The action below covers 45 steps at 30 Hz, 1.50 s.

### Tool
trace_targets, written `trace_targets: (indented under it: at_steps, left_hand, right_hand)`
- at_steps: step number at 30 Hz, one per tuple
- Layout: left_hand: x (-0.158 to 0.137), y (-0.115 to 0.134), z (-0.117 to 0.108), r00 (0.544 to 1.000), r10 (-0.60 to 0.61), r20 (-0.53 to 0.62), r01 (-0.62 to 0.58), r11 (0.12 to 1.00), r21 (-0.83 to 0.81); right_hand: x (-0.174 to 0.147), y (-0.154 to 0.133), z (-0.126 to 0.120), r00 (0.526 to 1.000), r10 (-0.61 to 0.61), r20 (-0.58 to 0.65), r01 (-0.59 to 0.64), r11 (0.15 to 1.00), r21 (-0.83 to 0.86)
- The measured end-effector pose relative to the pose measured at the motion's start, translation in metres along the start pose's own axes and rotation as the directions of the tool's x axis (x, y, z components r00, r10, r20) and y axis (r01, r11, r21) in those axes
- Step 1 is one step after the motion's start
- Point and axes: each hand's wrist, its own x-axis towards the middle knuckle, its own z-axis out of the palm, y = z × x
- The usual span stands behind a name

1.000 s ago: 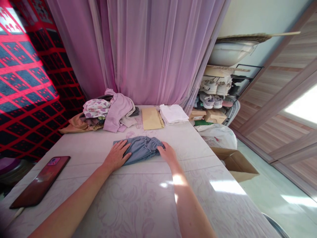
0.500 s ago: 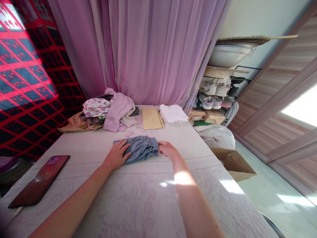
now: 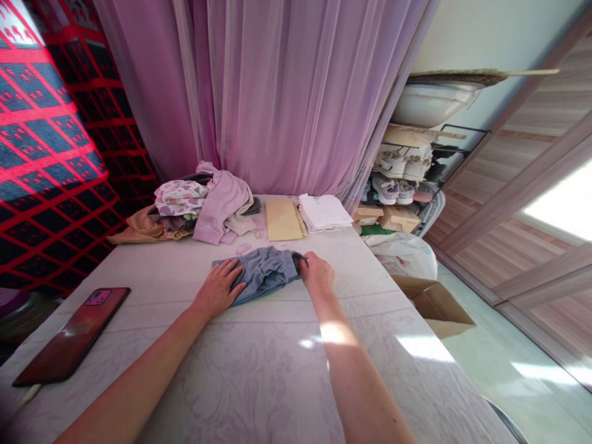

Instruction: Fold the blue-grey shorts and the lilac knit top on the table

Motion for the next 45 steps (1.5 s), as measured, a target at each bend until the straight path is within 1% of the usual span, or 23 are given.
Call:
trace_targets:
  at_steps: [1, 2, 3, 5, 8, 10, 13, 15, 17, 19, 20, 21, 22, 24, 26, 27, 31, 34, 37, 41, 43, 45]
  left_hand:
    - [0.000, 0.000, 0.000, 1.000, -0.004, 0.001, 0.004, 1.000, -0.004]
    - [0.000, 0.001, -0.001, 1.000, -0.006, 0.004, 0.006, 1.000, -0.006]
    - [0.000, 0.001, -0.001, 1.000, -0.008, 0.010, 0.008, 1.000, -0.004]
    - [0.001, 0.001, -0.002, 1.000, -0.008, 0.024, 0.007, 1.000, 0.007]
    - [0.001, 0.002, -0.003, 0.999, -0.009, 0.039, 0.008, 1.000, 0.027]
    - [0.002, 0.002, -0.004, 0.999, -0.010, 0.041, 0.009, 0.999, 0.031]
    - [0.001, 0.003, -0.004, 0.999, -0.006, 0.035, 0.005, 0.999, 0.033]
    - [0.000, 0.003, -0.003, 1.000, 0.000, 0.020, -0.001, 0.999, 0.033]
    - [0.000, 0.002, -0.002, 1.000, 0.004, 0.004, -0.004, 1.000, 0.029]
    - [-0.001, 0.002, -0.002, 1.000, 0.007, 0.000, -0.007, 1.000, 0.029]
    - [-0.001, 0.002, -0.002, 1.000, 0.007, 0.000, -0.007, 1.000, 0.030]
    - [-0.001, 0.002, -0.001, 1.000, 0.007, -0.001, -0.007, 1.000, 0.028]
    - [-0.001, 0.002, -0.001, 1.000, 0.007, -0.004, -0.007, 1.000, 0.023]
    - [-0.001, 0.001, 0.000, 1.000, 0.006, -0.013, -0.006, 1.000, 0.008]
    - [-0.001, 0.001, 0.001, 1.000, 0.003, -0.019, -0.003, 1.000, -0.002]
    - [-0.001, 0.001, 0.002, 1.000, 0.000, -0.020, 0.000, 1.000, -0.004]
    - [0.000, 0.001, 0.002, 1.000, -0.009, -0.009, 0.009, 1.000, 0.000]
    - [0.001, 0.001, 0.001, 1.000, -0.015, 0.015, 0.015, 1.000, 0.016]
    - [0.001, 0.002, 0.000, 1.000, -0.013, 0.026, 0.013, 1.000, 0.013]
    - [0.000, 0.001, 0.002, 1.000, 0.005, 0.006, -0.005, 1.000, 0.011]
    - [0.000, 0.000, 0.002, 1.000, 0.002, 0.001, -0.002, 1.000, 0.013]
    - [0.000, 0.000, 0.002, 1.000, -0.006, 0.006, 0.006, 1.000, 0.012]
  right_hand:
    - [-0.002, 0.004, 0.004, 1.000, 0.000, 0.021, 0.001, 0.999, -0.045]
    - [-0.004, 0.008, 0.009, 0.998, 0.001, 0.059, 0.002, 0.998, -0.055]
    - [-0.005, 0.012, 0.013, 0.996, -0.004, 0.088, 0.008, 0.999, -0.042]
    - [-0.005, 0.017, 0.020, 0.994, -0.024, 0.106, 0.023, 1.000, 0.007]
    - [0.002, 0.017, 0.019, 0.988, -0.049, 0.147, 0.043, 0.998, 0.047]
    - [0.009, 0.014, 0.015, 0.982, -0.080, 0.171, 0.071, 0.996, 0.055]
    - [0.016, 0.005, 0.007, 0.983, -0.102, 0.154, 0.092, 0.993, 0.067]
    - [0.018, -0.002, 0.003, 0.988, -0.083, 0.130, 0.077, 0.996, 0.051]
    - [0.019, -0.009, -0.001, 0.991, -0.053, 0.124, 0.054, 0.999, -0.001]
    - [0.019, -0.017, -0.004, 0.982, -0.047, 0.183, 0.061, 0.995, -0.073]
    - [0.019, -0.020, -0.004, 0.972, -0.063, 0.228, 0.088, 0.991, -0.100]
    - [0.020, -0.022, -0.004, 0.960, -0.095, 0.264, 0.129, 0.985, -0.111]
    - [0.021, -0.024, -0.003, 0.953, -0.135, 0.271, 0.170, 0.979, -0.110]
    - [0.024, -0.025, 0.000, 0.960, -0.195, 0.201, 0.216, 0.972, -0.088]
    - [0.026, -0.020, 0.005, 0.971, -0.211, 0.115, 0.219, 0.974, -0.065]
    - [0.027, -0.016, 0.008, 0.973, -0.206, 0.100, 0.212, 0.976, -0.058]
    - [0.020, 0.005, 0.021, 0.979, -0.173, 0.111, 0.178, 0.984, -0.031]
    - [0.015, 0.012, 0.025, 0.985, -0.155, 0.083, 0.157, 0.987, -0.029]
    - [0.018, 0.007, 0.019, 0.986, -0.160, 0.056, 0.161, 0.987, -0.011]
    - [0.028, -0.007, 0.008, 0.984, -0.175, -0.020, 0.177, 0.981, 0.078]
    - [0.029, -0.011, 0.010, 0.986, -0.169, -0.002, 0.169, 0.982, 0.086]
    - [0.025, -0.012, 0.017, 0.988, -0.148, 0.050, 0.146, 0.989, 0.037]
